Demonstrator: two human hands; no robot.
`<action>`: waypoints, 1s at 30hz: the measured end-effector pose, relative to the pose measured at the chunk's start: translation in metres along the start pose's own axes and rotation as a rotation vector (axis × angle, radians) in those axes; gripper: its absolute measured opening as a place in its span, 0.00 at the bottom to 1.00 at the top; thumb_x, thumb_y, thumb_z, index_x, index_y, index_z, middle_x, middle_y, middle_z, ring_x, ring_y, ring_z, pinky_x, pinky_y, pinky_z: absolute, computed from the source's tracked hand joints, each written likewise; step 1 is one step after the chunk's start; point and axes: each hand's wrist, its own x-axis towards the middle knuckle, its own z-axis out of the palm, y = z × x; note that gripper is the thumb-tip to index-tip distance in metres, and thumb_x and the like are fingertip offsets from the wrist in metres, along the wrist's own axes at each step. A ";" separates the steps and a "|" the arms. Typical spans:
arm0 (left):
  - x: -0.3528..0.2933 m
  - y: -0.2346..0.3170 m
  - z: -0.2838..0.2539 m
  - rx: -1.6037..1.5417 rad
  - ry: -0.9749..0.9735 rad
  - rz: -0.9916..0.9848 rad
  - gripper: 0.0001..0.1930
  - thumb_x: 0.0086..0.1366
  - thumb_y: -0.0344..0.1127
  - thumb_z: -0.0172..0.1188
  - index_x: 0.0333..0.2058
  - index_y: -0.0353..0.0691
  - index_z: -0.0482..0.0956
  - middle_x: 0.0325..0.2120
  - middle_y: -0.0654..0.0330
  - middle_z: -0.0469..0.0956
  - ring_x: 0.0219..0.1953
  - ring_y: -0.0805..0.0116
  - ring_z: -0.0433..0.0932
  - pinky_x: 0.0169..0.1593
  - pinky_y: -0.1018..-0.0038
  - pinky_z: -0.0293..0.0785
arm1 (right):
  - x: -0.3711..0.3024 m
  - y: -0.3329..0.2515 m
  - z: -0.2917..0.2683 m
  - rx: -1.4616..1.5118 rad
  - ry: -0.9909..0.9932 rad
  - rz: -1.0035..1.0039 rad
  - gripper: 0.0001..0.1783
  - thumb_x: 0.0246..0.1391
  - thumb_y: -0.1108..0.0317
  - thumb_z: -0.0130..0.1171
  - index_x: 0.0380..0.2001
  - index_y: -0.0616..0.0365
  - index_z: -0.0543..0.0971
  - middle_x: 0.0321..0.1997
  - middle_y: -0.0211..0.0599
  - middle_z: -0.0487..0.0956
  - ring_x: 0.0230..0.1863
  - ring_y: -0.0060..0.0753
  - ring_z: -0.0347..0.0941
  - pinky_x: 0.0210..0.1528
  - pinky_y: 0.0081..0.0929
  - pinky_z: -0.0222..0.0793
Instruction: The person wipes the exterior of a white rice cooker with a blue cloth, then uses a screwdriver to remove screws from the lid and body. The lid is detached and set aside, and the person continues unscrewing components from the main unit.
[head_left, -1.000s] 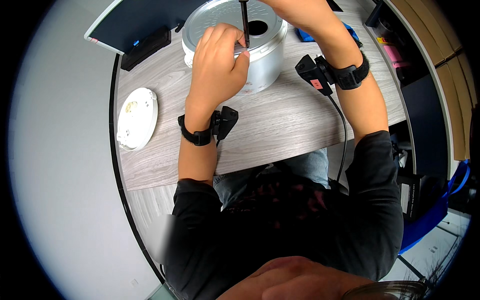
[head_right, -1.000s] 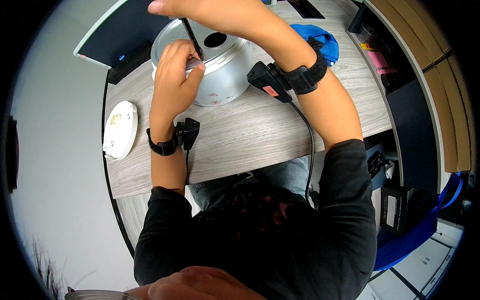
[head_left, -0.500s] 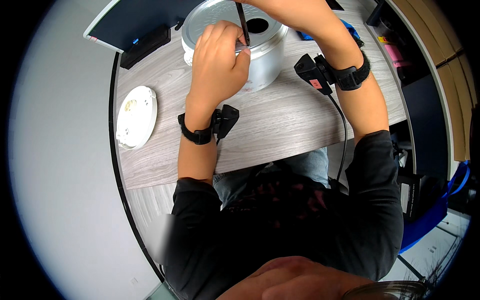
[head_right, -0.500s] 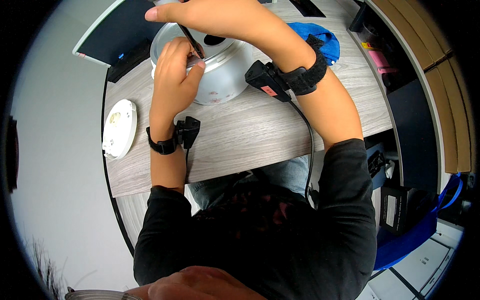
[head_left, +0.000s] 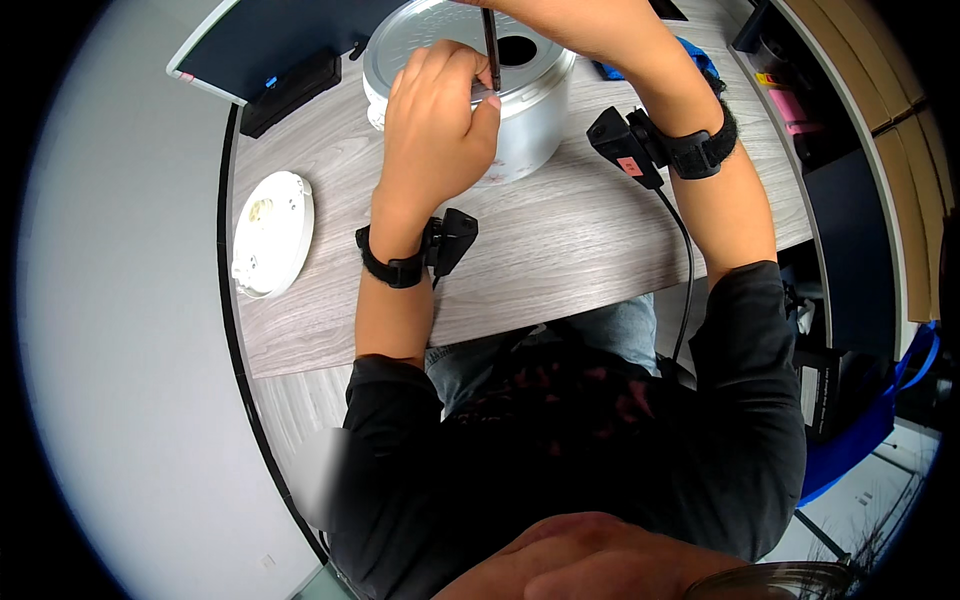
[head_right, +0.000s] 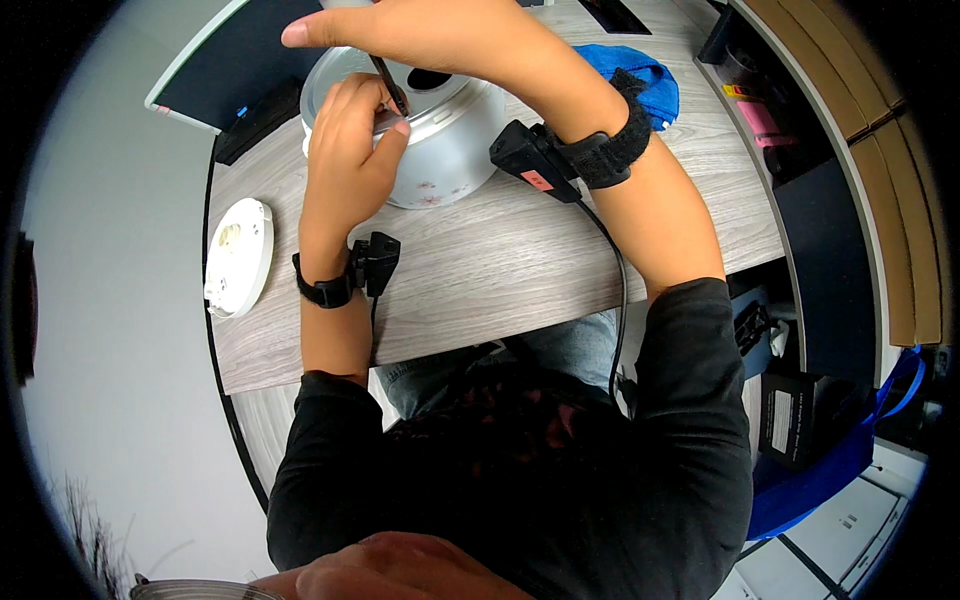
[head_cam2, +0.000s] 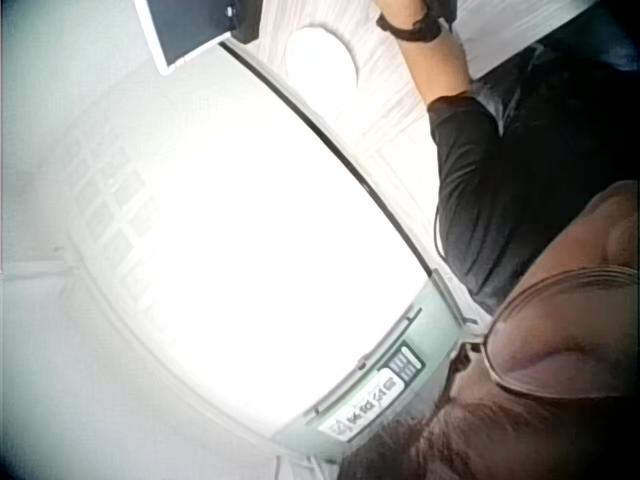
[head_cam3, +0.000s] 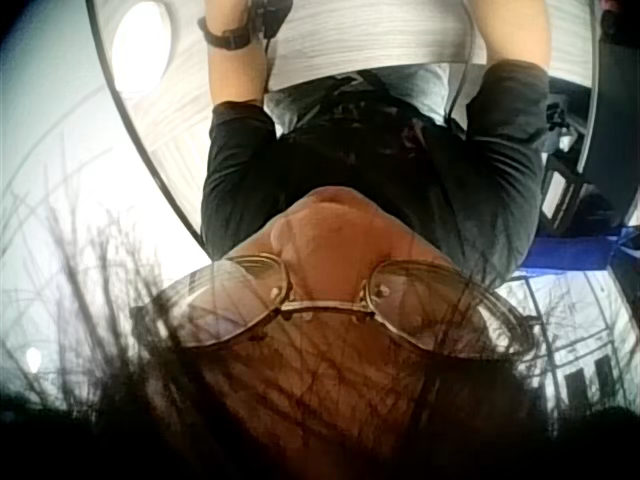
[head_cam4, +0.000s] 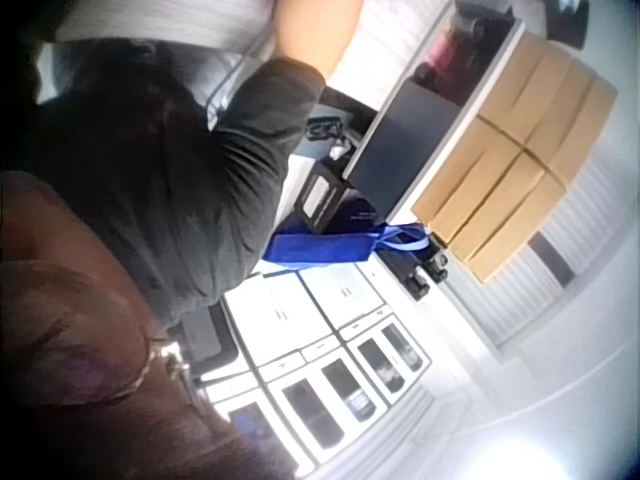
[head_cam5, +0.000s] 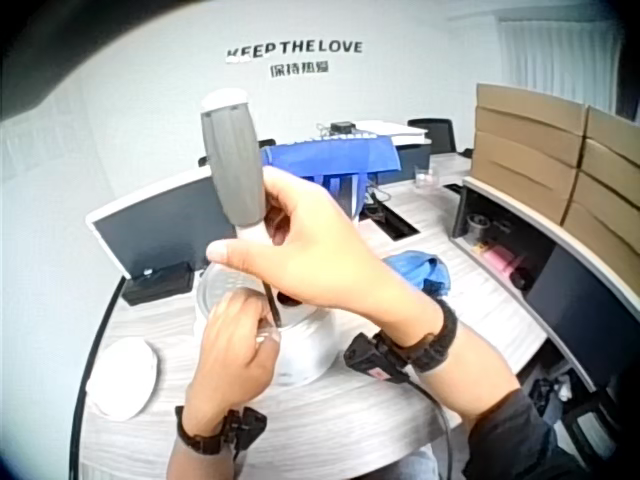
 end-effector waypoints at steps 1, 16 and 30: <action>0.001 0.001 0.000 0.006 -0.003 0.000 0.07 0.53 0.26 0.62 0.33 0.38 0.75 0.35 0.56 0.76 0.39 0.52 0.73 0.45 0.62 0.70 | 0.000 -0.001 0.000 -0.012 -0.006 0.016 0.25 0.54 0.73 0.68 0.54 0.64 0.74 0.43 0.29 0.78 0.40 0.19 0.73 0.44 0.20 0.73; -0.001 0.003 -0.001 0.022 -0.012 0.002 0.09 0.56 0.30 0.60 0.36 0.35 0.74 0.36 0.54 0.76 0.40 0.52 0.73 0.44 0.63 0.70 | -0.005 -0.002 -0.002 0.110 0.065 -0.032 0.21 0.56 0.72 0.69 0.51 0.62 0.74 0.36 0.25 0.74 0.36 0.16 0.71 0.38 0.17 0.70; -0.001 0.006 -0.001 0.017 -0.012 -0.008 0.07 0.56 0.28 0.61 0.34 0.38 0.75 0.36 0.56 0.76 0.40 0.53 0.73 0.45 0.63 0.69 | -0.004 -0.012 -0.002 0.106 0.097 0.067 0.19 0.55 0.76 0.68 0.49 0.64 0.75 0.37 0.27 0.75 0.37 0.17 0.72 0.38 0.17 0.72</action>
